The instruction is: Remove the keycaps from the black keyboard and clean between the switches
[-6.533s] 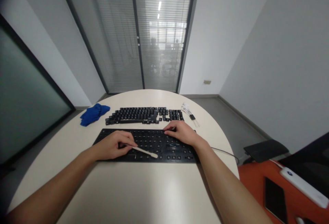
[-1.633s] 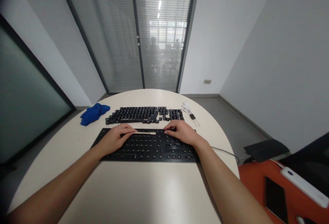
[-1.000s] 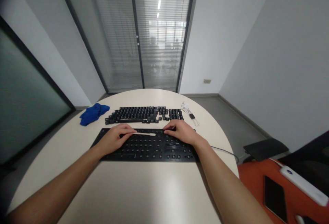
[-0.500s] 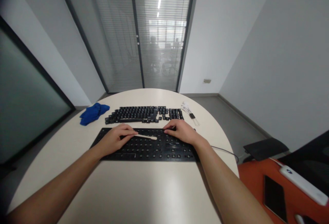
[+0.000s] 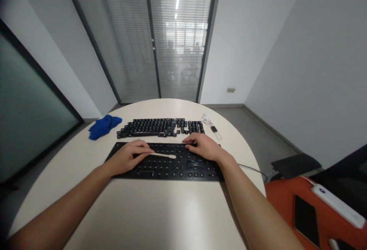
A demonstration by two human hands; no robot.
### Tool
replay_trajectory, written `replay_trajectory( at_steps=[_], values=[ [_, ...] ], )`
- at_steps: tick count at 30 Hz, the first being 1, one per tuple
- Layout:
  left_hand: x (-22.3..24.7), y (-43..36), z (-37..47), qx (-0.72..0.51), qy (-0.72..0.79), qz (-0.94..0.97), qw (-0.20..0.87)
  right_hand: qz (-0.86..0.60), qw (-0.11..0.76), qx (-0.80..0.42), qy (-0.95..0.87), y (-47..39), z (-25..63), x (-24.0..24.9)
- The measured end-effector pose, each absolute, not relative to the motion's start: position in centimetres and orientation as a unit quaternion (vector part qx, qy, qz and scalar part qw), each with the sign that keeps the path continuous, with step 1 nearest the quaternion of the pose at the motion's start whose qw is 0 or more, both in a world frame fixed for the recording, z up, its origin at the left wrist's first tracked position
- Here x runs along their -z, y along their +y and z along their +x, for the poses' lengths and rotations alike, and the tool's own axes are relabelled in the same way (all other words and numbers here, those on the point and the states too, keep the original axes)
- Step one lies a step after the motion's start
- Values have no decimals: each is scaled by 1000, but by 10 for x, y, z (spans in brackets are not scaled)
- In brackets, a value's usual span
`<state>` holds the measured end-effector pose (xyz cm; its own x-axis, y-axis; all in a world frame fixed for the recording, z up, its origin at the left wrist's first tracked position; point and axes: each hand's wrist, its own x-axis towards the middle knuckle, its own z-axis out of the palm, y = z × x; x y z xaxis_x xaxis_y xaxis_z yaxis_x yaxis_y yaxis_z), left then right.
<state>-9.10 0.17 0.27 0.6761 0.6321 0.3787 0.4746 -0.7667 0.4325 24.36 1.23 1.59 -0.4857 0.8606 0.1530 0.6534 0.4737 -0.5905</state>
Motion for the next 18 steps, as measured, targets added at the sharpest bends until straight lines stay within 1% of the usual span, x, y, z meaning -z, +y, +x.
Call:
replay_trajectory(
  at_steps=[10, 18],
  values=[
    [-2, 0, -91, -252, 301, 905, 164, -452, 225, -211, -837, 15, 249, -13],
    [-5, -2, -89, -251, 285, 908, 177, -448, 228, -216, -837, 15, 249, -12]
  ],
)
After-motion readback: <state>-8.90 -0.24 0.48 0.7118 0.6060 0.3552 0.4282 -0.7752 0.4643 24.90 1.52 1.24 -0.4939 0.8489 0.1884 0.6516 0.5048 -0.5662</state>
